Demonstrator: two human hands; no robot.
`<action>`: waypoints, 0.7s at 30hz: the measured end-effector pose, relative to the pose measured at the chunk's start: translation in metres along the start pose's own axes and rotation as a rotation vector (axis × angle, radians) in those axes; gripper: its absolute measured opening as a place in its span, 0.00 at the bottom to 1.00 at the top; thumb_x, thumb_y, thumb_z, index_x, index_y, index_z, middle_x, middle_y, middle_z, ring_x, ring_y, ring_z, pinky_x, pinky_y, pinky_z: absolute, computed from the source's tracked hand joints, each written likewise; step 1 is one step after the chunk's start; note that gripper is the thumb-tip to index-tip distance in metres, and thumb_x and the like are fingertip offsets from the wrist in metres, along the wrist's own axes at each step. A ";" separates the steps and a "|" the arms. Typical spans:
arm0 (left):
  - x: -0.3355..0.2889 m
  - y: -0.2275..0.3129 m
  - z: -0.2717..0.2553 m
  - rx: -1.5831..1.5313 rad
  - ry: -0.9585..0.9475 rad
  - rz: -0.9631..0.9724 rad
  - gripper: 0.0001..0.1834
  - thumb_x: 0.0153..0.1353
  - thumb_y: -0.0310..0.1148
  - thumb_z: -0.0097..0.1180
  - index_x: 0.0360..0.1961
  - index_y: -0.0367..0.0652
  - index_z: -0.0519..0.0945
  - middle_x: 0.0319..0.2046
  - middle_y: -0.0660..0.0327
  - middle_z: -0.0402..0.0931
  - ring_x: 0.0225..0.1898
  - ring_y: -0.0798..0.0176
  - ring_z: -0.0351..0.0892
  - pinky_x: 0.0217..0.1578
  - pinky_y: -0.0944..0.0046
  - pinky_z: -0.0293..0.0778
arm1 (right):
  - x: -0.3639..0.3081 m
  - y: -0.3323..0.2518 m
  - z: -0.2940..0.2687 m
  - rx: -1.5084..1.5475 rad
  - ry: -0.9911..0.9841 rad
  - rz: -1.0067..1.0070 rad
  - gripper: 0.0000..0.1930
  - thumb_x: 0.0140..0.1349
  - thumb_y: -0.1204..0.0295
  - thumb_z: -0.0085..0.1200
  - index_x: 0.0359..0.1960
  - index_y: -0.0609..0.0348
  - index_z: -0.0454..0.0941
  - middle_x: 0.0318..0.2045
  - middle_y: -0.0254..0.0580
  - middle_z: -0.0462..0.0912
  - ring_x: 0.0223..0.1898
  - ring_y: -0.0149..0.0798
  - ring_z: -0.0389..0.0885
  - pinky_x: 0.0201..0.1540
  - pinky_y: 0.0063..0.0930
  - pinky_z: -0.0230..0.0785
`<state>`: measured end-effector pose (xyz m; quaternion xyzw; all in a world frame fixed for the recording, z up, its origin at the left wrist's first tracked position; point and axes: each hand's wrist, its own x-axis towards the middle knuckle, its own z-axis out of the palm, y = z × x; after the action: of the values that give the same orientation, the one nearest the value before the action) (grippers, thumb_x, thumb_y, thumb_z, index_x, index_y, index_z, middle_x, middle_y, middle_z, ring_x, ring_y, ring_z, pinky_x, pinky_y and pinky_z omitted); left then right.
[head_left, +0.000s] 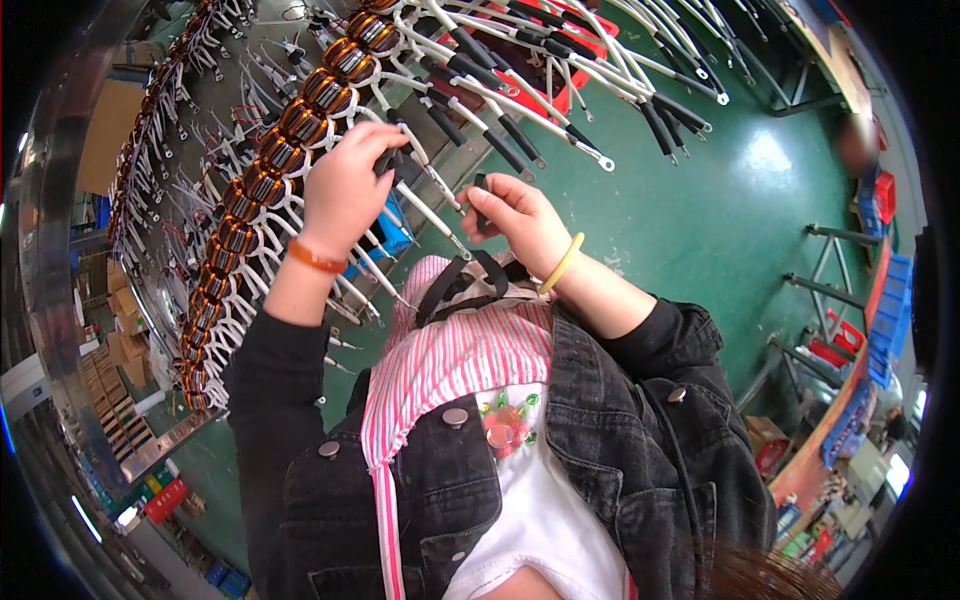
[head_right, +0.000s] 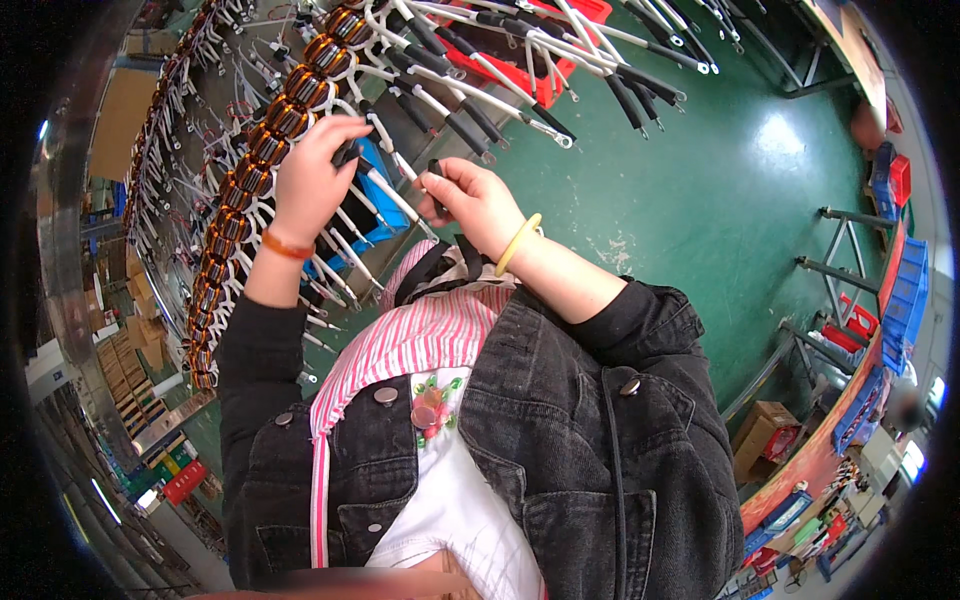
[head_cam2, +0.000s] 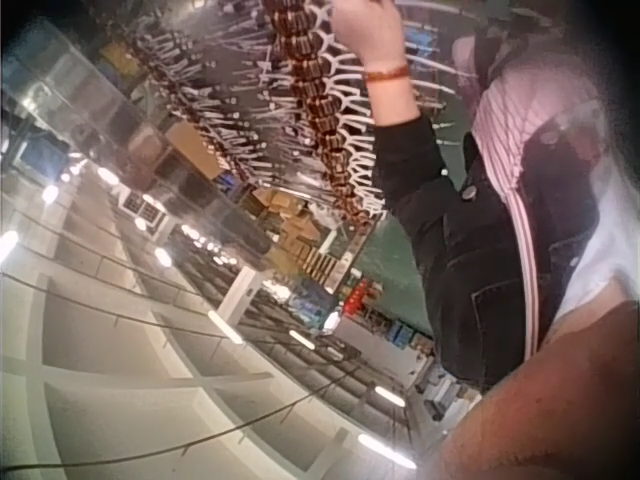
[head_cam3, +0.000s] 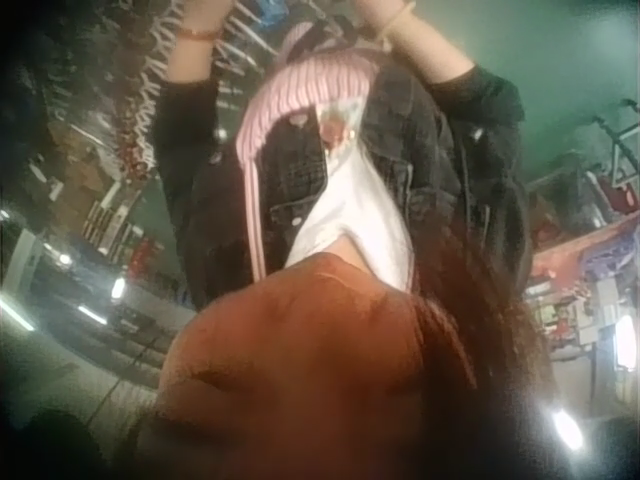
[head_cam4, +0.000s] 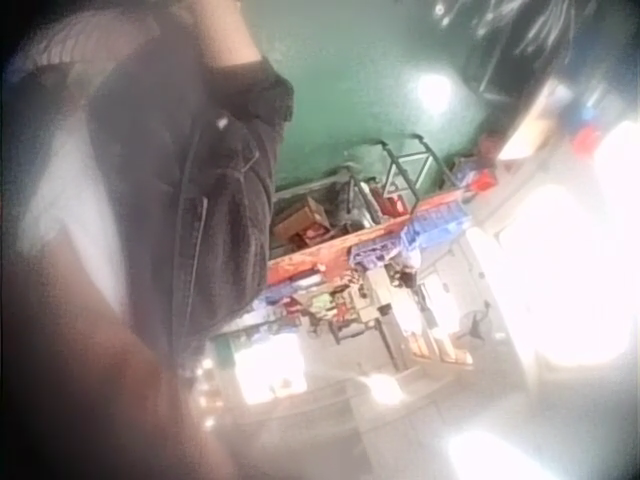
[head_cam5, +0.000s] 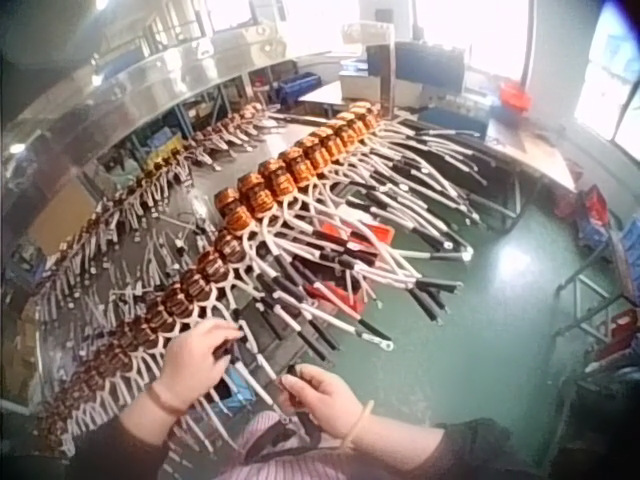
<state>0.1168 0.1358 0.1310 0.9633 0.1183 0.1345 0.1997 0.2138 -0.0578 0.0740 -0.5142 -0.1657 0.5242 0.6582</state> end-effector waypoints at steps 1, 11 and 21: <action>0.006 -0.006 0.004 0.000 0.000 -0.001 0.16 0.47 0.23 0.59 0.40 0.48 0.79 0.42 0.64 0.77 0.39 0.56 0.79 0.38 0.61 0.75 | 0.001 0.003 -0.001 0.000 -0.001 0.001 0.11 0.68 0.67 0.46 0.41 0.63 0.75 0.28 0.33 0.79 0.28 0.24 0.75 0.35 0.19 0.69; 0.038 -0.032 0.037 0.138 -0.107 0.119 0.12 0.47 0.33 0.64 0.35 0.51 0.79 0.35 0.66 0.77 0.33 0.55 0.79 0.31 0.60 0.75 | 0.012 0.016 -0.015 -0.216 0.058 -0.034 0.12 0.65 0.66 0.49 0.39 0.62 0.78 0.24 0.29 0.79 0.24 0.20 0.72 0.27 0.14 0.64; 0.037 -0.033 0.039 0.047 -0.067 0.097 0.12 0.47 0.31 0.64 0.35 0.50 0.80 0.36 0.66 0.78 0.34 0.56 0.79 0.31 0.61 0.75 | 0.019 0.013 -0.015 -0.324 0.065 0.017 0.12 0.61 0.65 0.53 0.33 0.63 0.78 0.20 0.35 0.81 0.16 0.23 0.72 0.21 0.20 0.66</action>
<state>0.1579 0.1618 0.0908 0.9763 0.0678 0.1090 0.1743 0.2260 -0.0498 0.0508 -0.6317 -0.2221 0.4792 0.5674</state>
